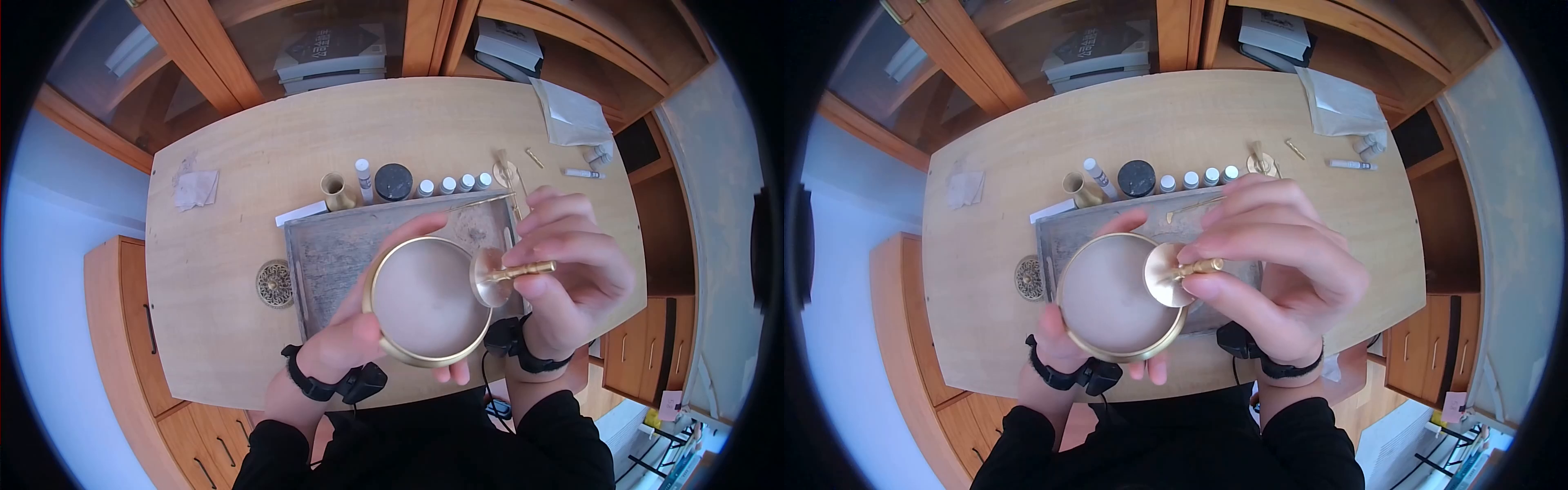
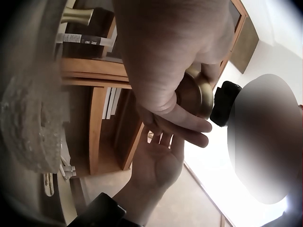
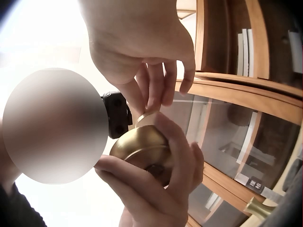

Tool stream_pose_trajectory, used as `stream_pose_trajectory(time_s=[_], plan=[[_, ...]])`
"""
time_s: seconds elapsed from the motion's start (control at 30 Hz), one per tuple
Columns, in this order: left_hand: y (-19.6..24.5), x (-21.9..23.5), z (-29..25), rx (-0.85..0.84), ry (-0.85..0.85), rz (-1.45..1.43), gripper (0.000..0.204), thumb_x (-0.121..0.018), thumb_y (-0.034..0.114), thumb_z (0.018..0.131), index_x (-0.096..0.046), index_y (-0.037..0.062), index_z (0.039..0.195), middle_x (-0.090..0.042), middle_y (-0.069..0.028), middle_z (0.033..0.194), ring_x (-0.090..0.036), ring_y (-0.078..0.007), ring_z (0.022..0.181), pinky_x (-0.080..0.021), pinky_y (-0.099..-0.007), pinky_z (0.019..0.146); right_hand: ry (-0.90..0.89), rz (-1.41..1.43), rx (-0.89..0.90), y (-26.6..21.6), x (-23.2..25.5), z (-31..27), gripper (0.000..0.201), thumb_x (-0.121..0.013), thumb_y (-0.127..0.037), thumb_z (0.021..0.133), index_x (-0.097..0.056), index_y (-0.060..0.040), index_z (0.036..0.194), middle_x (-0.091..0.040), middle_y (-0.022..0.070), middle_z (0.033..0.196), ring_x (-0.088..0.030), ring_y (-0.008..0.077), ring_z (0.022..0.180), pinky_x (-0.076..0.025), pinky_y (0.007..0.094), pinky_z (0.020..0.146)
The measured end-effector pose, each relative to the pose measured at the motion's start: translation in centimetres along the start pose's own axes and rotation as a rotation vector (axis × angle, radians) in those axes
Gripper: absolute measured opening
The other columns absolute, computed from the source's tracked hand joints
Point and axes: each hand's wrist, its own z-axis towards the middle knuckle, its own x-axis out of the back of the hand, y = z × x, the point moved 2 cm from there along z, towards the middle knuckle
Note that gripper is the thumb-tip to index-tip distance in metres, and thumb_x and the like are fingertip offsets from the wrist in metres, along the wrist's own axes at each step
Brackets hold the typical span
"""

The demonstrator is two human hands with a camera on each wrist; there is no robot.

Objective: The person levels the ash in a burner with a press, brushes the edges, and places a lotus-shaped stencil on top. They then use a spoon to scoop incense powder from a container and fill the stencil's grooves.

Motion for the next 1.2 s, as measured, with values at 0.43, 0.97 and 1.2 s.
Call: stream_pose_trajectory(time_s=[0.43, 0.97, 1.2], plan=[[-0.9, 0.5, -0.1, 0.022, -0.204, -0.228, 0.103, -0.032, 0.082, 0.083, -0.019, -0.001, 0.143, -0.057, -0.034, 0.109, -0.068, -0.0339, 0.079, -0.057, -0.0361, 0.065, 0.007, -0.006, 0.021, 0.1, 0.2, -0.1, 0.022, -0.079, -0.006, 0.068, -0.069, -0.0027, 0.088, -0.072, 0.0091, 0.08, -0.062, 0.0248, 0.084, -0.046, 0.0434, 0.087], [-1.0, 0.9, -0.2, 0.152, -0.089, -0.265, 0.101, -0.009, 0.081, 0.085, -0.034, -0.0013, 0.138, -0.063, -0.0275, 0.093, -0.068, -0.0312, 0.071, -0.056, -0.0335, 0.054, -0.096, -0.064, 0.0, -0.3, -1.1, -0.4, 0.026, -0.081, -0.023, 0.071, -0.065, -0.0069, 0.084, -0.068, 0.0055, 0.07, -0.06, 0.0229, 0.079, -0.045, 0.0438, 0.085], [-2.2, 1.2, -0.1, 0.247, -0.063, -0.165, 0.1, -0.001, 0.08, 0.085, -0.05, -0.0017, 0.118, -0.065, -0.0222, 0.085, -0.068, -0.0271, 0.064, -0.056, -0.0312, 0.05, -0.292, -0.082, 0.075, -0.6, -2.7, 0.1, 0.017, -0.08, -0.009, 0.07, -0.073, -0.0033, 0.085, -0.07, 0.0069, 0.076, -0.064, 0.0235, 0.077, -0.05, 0.0399, 0.076]])
